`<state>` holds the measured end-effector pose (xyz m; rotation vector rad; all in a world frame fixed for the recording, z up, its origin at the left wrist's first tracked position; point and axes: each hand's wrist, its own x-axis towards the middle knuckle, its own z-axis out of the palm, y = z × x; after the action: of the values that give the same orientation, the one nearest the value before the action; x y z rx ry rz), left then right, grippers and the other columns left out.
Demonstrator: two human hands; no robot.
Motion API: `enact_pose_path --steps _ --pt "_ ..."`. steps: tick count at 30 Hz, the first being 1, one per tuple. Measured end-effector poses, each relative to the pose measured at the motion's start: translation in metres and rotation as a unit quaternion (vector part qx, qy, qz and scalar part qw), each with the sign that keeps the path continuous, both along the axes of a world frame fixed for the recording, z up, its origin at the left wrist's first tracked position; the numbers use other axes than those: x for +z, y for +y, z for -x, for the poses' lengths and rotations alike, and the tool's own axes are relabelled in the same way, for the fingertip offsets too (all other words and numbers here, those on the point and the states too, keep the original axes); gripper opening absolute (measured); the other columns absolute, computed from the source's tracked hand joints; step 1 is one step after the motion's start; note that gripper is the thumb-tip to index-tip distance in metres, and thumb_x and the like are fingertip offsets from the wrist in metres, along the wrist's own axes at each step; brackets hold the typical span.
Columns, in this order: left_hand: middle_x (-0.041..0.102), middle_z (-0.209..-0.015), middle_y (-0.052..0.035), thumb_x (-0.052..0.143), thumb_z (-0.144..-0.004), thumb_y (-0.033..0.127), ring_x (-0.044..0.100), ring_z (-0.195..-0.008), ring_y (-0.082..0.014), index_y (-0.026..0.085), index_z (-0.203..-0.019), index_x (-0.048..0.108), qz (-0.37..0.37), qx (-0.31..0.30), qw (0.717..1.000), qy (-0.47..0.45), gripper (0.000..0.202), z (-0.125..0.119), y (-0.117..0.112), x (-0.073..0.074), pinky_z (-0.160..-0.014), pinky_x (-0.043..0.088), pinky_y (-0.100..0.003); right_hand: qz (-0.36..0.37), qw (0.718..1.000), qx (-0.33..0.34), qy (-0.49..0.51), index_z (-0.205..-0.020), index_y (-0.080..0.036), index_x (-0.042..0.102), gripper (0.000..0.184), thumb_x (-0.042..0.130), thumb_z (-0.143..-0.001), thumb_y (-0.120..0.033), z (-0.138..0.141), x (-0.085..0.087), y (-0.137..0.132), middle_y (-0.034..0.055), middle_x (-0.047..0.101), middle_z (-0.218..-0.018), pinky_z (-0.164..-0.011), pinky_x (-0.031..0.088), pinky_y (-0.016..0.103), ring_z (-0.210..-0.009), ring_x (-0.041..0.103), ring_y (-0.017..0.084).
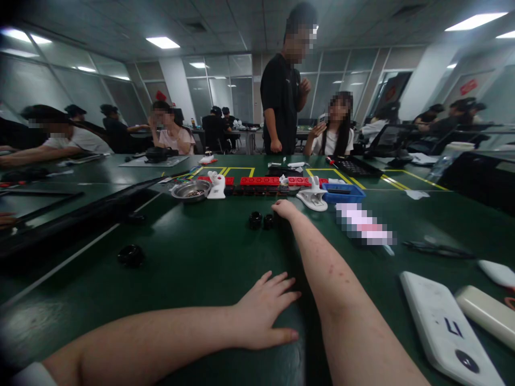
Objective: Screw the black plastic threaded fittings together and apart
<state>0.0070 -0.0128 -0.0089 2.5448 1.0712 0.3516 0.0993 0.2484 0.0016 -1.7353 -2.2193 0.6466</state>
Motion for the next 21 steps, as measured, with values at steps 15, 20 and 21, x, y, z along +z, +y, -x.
enact_pose_path --steps 15,20,21 --pt "0.050 -0.118 -0.0056 0.044 -0.079 0.048 0.038 -0.115 -0.0235 0.025 -0.106 0.053 -0.009 0.180 0.983 -0.030 0.037 0.050 0.020 0.011 -0.100 0.010 -0.057 -0.174 0.981 0.054 0.065 -0.070 -0.018 0.055 0.016 0.041 -0.075 -0.024 -0.051 -0.013 -0.146 0.0030 0.059 -0.074 -0.068 0.039 0.025 -0.075 0.053 0.017" --pt "0.048 -0.116 -0.0095 0.053 -0.064 0.062 0.039 -0.112 -0.0281 0.020 -0.117 0.043 -0.029 0.189 0.982 -0.008 0.068 0.063 0.018 0.008 -0.100 0.007 -0.058 -0.148 0.970 0.137 0.139 -0.088 -0.020 0.050 0.018 0.043 -0.072 -0.017 -0.012 -0.012 -0.204 0.0009 0.056 -0.077 -0.068 0.043 0.028 -0.071 0.053 0.016" --pt "0.048 -0.114 -0.0101 0.057 -0.060 0.061 0.039 -0.111 -0.0286 0.019 -0.117 0.042 -0.035 0.190 0.981 -0.003 0.072 0.063 0.018 0.008 -0.100 0.007 -0.057 -0.138 0.963 0.151 0.174 -0.096 -0.020 0.046 0.026 0.045 -0.070 -0.015 -0.006 -0.011 -0.214 0.0017 0.056 -0.081 -0.069 0.044 0.030 -0.072 0.053 0.016"
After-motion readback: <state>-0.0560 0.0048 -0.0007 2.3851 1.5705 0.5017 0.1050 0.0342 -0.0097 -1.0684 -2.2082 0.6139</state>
